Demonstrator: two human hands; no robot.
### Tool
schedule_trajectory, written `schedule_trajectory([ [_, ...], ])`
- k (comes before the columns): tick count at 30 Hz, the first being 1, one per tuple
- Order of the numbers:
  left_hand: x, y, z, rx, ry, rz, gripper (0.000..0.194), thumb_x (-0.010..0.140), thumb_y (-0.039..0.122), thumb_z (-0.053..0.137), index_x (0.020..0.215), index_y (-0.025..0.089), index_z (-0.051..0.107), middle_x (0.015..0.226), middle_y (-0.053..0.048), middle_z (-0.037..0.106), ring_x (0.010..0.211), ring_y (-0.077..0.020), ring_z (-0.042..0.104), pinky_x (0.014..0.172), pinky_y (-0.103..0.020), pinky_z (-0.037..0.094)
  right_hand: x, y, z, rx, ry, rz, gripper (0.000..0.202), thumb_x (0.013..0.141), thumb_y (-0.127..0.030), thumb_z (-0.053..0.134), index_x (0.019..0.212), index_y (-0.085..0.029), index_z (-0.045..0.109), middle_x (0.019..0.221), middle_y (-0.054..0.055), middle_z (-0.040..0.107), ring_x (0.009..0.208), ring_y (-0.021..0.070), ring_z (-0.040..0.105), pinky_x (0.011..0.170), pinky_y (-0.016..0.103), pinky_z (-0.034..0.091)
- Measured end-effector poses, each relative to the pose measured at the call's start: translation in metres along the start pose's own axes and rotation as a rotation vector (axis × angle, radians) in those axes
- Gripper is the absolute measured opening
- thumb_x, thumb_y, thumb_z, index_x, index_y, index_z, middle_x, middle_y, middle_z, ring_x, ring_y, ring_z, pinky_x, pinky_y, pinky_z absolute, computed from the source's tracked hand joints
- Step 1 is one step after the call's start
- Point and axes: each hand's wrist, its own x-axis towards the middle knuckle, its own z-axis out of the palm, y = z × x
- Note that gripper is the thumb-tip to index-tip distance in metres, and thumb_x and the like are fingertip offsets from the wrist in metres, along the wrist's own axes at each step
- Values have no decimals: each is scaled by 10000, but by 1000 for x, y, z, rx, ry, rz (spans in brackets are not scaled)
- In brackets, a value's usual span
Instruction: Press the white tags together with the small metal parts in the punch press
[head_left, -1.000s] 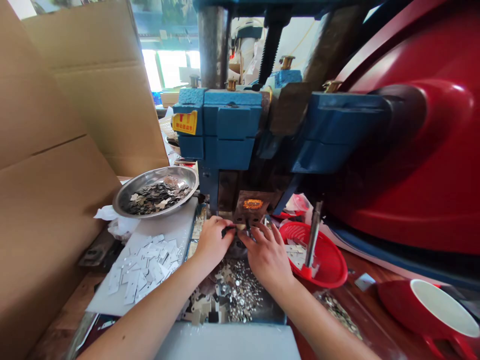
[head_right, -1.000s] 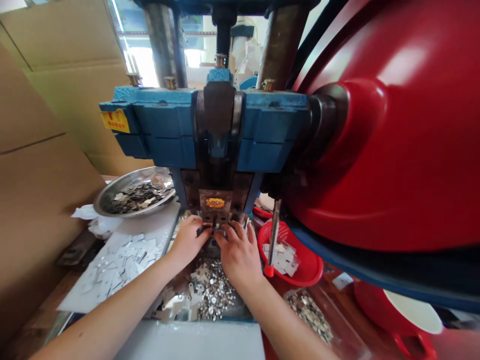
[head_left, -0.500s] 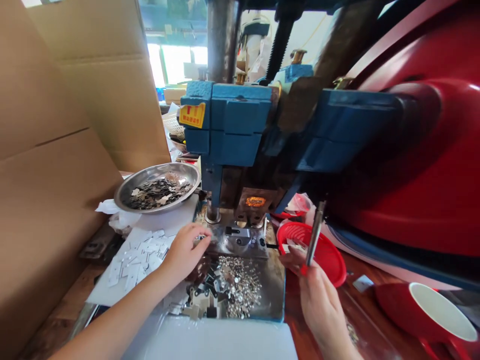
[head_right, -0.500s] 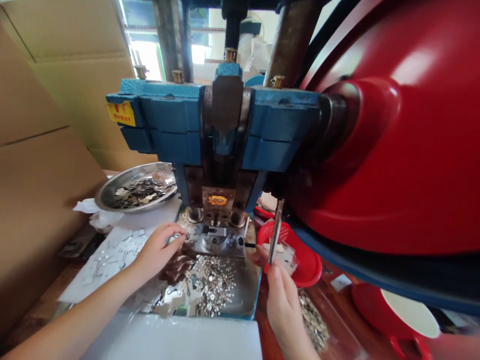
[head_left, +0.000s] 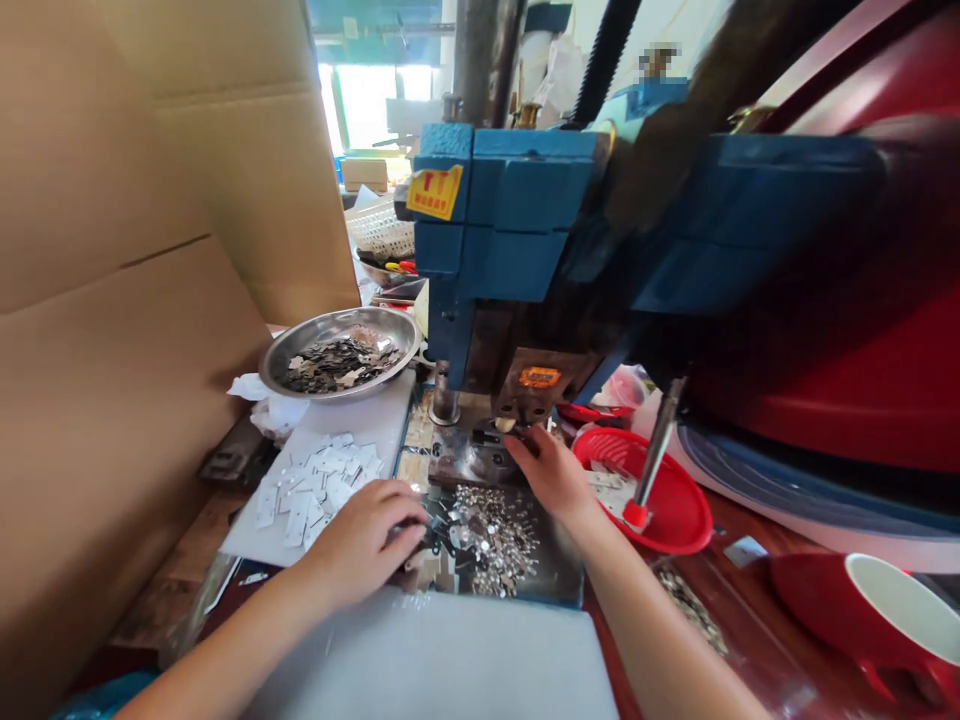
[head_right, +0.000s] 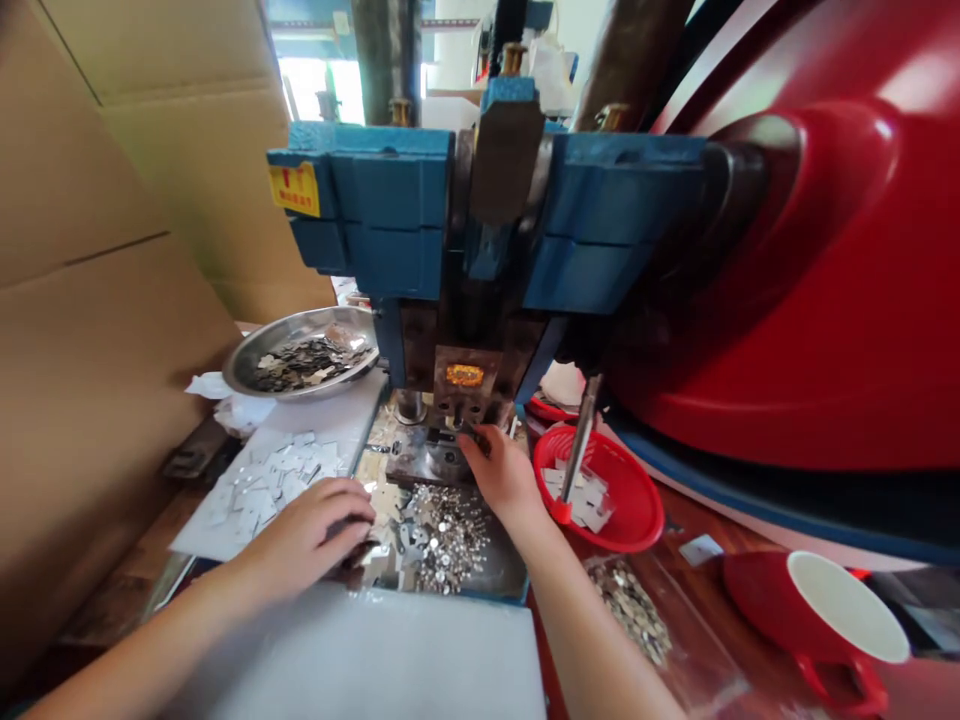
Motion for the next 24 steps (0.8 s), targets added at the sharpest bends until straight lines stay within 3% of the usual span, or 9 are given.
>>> schedule_trajectory([
  [2, -2, 8, 7, 19, -64, 61, 169, 872, 265, 506, 960, 255, 649, 1060, -32, 620, 1002, -199, 562, 893, -366, 456, 7, -3, 3, -36, -13, 28, 342, 754, -512, 526, 808, -198, 649, 713, 39, 662, 673, 206, 602, 607, 312, 434],
  [6, -1, 21, 23, 77, -112, 145, 189, 857, 292, 541, 1012, 242, 638, 1111, -46, 602, 1039, -220, 544, 918, -405, 447, -4, 9, -14, 59, 159, 120, 355, 736, -527, 532, 729, -183, 624, 613, 18, 619, 586, 169, 549, 557, 282, 404],
  [11, 2, 25, 38, 182, -123, 224, 477, 816, 405, 602, 1269, 290, 505, 1380, -66, 448, 1266, -295, 387, 1041, -513, 338, -38, 41, -60, 132, 407, 246, 429, 749, -523, 566, 967, -159, 630, 839, 68, 675, 726, 201, 606, 627, 303, 450],
  [14, 2, 23, 43, 235, -126, 269, 501, 829, 432, 583, 1307, 337, 467, 1454, -48, 365, 1320, -315, 317, 1063, -551, 291, -60, 45, -66, -34, 487, 293, 434, 776, -485, 544, 1064, -171, 623, 922, 84, 683, 833, 239, 622, 712, 350, 469],
  [16, 1, 22, 45, 258, -111, 287, 426, 849, 416, 565, 1267, 355, 510, 1452, -33, 369, 1321, -311, 319, 1064, -554, 289, -73, 36, -55, -138, 340, 180, 365, 798, -459, 531, 994, -177, 656, 868, 81, 690, 811, 242, 628, 716, 359, 479],
  [19, -2, 18, 43, 297, -88, 318, 355, 880, 381, 532, 1234, 368, 541, 1411, -29, 423, 1308, -304, 343, 1052, -561, 301, -86, 13, -29, -145, -40, -213, 236, 859, -365, 503, 910, -212, 676, 879, 62, 690, 830, 210, 624, 754, 340, 489],
  [21, -5, 15, 42, 326, -78, 331, 353, 889, 365, 520, 1242, 368, 535, 1387, -36, 449, 1297, -301, 362, 1047, -571, 304, -88, -1, -13, -157, -151, -384, 195, 883, -280, 489, 916, -219, 671, 895, 53, 683, 860, 193, 610, 782, 333, 487],
  [24, -10, 10, 38, 356, -64, 329, 340, 886, 340, 530, 1224, 358, 551, 1384, -39, 453, 1293, -299, 371, 1047, -574, 303, -85, -15, 2, -232, -251, -474, 218, 870, -167, 491, 971, -235, 672, 932, 54, 662, 887, 190, 581, 789, 335, 488],
])
